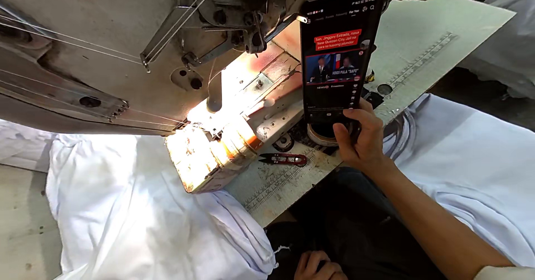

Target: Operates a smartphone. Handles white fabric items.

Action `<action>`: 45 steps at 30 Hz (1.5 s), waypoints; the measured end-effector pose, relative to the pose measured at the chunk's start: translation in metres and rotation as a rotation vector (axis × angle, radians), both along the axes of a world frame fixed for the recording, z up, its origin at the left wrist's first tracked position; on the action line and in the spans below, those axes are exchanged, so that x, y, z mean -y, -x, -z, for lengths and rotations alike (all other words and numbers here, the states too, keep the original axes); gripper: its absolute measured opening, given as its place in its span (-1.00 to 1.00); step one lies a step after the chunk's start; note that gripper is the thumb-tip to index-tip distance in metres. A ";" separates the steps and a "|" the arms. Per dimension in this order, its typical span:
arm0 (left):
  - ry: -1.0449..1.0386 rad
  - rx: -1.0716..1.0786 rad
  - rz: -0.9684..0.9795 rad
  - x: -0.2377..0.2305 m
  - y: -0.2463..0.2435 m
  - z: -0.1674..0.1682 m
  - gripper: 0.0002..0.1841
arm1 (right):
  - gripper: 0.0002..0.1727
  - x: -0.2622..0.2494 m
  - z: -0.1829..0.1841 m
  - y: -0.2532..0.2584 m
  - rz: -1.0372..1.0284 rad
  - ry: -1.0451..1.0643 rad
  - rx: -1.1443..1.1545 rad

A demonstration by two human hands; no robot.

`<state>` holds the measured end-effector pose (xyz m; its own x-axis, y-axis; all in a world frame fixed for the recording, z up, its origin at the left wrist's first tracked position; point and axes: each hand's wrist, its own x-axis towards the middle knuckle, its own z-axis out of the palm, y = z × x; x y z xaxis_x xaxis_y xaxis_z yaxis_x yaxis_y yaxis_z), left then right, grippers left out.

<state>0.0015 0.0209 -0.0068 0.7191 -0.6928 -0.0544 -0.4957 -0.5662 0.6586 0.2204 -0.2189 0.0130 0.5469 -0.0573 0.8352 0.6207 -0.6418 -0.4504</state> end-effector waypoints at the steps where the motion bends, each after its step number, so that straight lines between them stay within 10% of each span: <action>1: 0.004 0.011 -0.005 0.000 0.001 0.000 -0.76 | -0.67 0.000 0.000 0.000 -0.001 -0.002 0.000; 45: 0.104 0.093 0.011 -0.003 0.005 0.010 -0.68 | -0.65 0.000 -0.002 0.001 0.003 0.008 -0.009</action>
<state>-0.0032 0.0243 -0.0166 0.7098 -0.6992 0.0850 -0.5635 -0.4913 0.6641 0.2198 -0.2192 0.0147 0.5546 -0.0519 0.8305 0.6148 -0.6470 -0.4510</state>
